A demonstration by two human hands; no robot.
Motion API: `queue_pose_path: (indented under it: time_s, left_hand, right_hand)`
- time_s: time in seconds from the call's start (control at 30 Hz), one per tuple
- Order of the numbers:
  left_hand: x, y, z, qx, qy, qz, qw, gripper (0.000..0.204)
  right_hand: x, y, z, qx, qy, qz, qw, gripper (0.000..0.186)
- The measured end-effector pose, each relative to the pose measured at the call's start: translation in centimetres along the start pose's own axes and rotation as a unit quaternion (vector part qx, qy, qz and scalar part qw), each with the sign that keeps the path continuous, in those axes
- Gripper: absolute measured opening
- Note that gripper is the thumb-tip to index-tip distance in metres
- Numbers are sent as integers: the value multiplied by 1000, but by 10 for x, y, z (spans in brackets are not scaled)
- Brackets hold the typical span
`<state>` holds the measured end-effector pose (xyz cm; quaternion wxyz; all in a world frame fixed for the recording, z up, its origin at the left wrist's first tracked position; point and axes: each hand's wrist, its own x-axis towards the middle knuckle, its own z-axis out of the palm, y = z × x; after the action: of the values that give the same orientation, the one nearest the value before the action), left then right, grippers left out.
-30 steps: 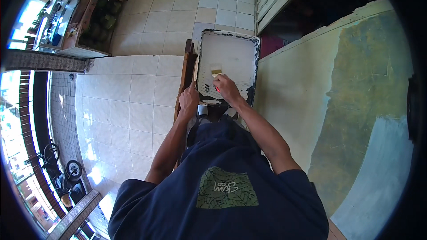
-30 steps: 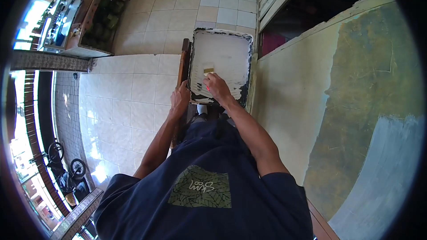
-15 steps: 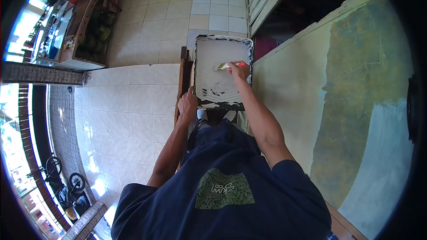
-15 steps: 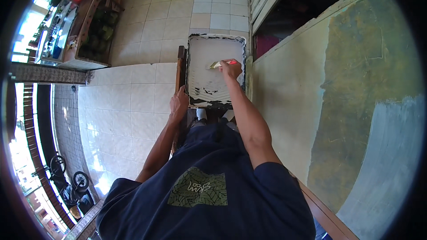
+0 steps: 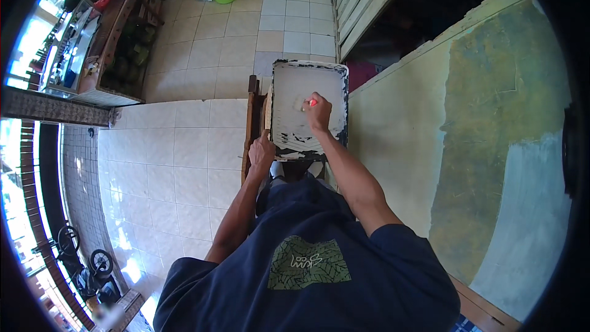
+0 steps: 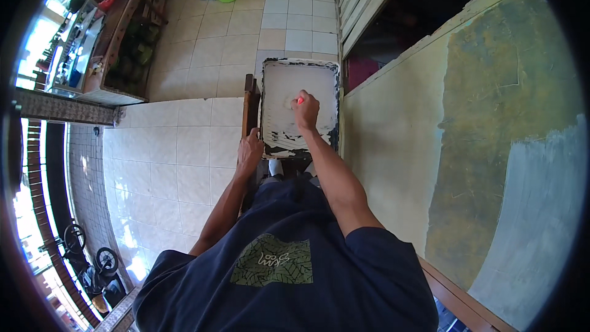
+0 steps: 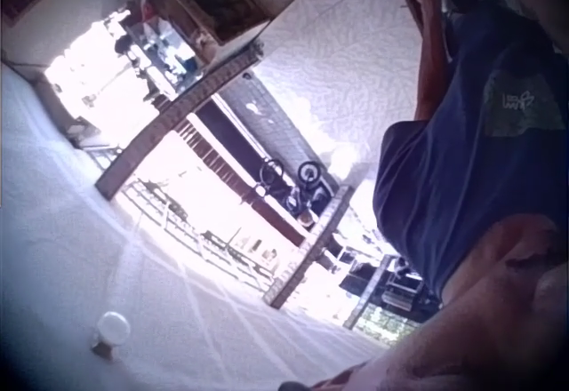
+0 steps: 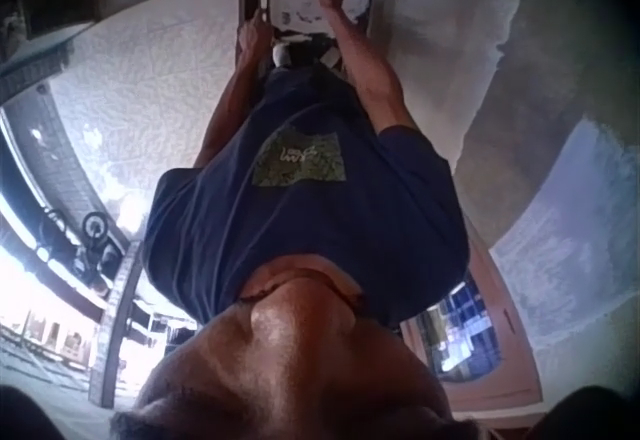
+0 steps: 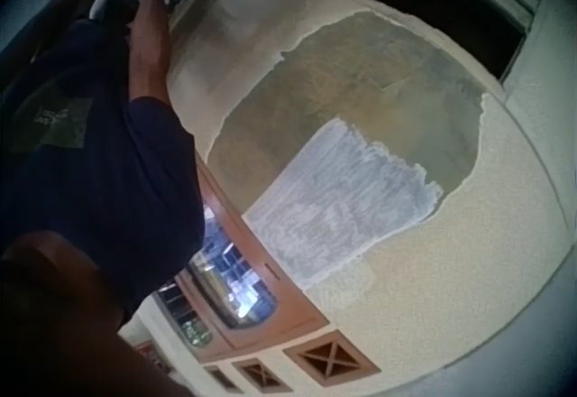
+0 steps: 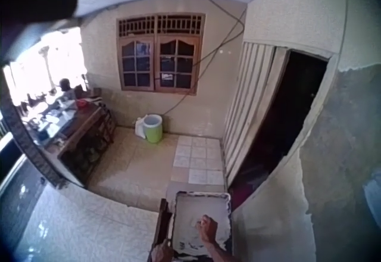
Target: Painting a wall with a brush and white paint.
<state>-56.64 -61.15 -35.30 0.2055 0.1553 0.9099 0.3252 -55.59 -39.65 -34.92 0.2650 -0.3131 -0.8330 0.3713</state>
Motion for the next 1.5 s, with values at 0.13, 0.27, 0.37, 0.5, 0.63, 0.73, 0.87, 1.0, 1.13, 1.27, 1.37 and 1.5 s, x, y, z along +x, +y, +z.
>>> queue_pose_path:
  time_s: [0.13,0.27,0.37,0.5,0.63,0.73,0.87,1.0,1.13,1.27,1.37,1.5]
  left_hand:
    - [0,-19,-2,-2,8,24,1000,39]
    - [-2,-22,-7,-15,-2,25,1000,38]
    - [-3,-24,-9,-7,2,36,999,40]
    - [-3,-27,-8,8,12,39,999,40]
    - [5,-31,-8,14,12,37,999,39]
    - [8,-27,-3,28,-8,29,999,40]
    - [3,-19,5,19,-16,27,999,41]
    - [-6,-14,20,44,-5,28,999,42]
    - [-19,-4,37,38,4,14,999,44]
    - [-34,21,64,56,24,-8,998,47]
    - [-48,42,85,72,25,-27,997,48]
    - [-62,73,114,70,43,-37,996,51]
  right_hand:
    - [-30,-10,-1,-26,-28,-105,994,5]
    - [-64,-8,-8,-58,-159,-144,975,4]
    - [-77,-14,-4,-10,-160,-157,974,15]
    - [-62,-22,-14,65,-67,-127,988,20]
    - [-75,-22,-27,-8,-118,-255,960,19]
    - [-92,-6,-20,-55,-241,-245,937,16]
    - [-77,-16,-29,-18,-188,-169,967,15]
    - [-91,-18,-68,3,-134,-181,974,18]
    - [-105,30,-116,18,-70,-158,985,23]
    - [-97,75,-149,-19,-163,-193,967,20]
    - [-93,99,-172,-19,-169,-208,963,17]
    - [-90,132,-205,-29,-208,-216,954,16]
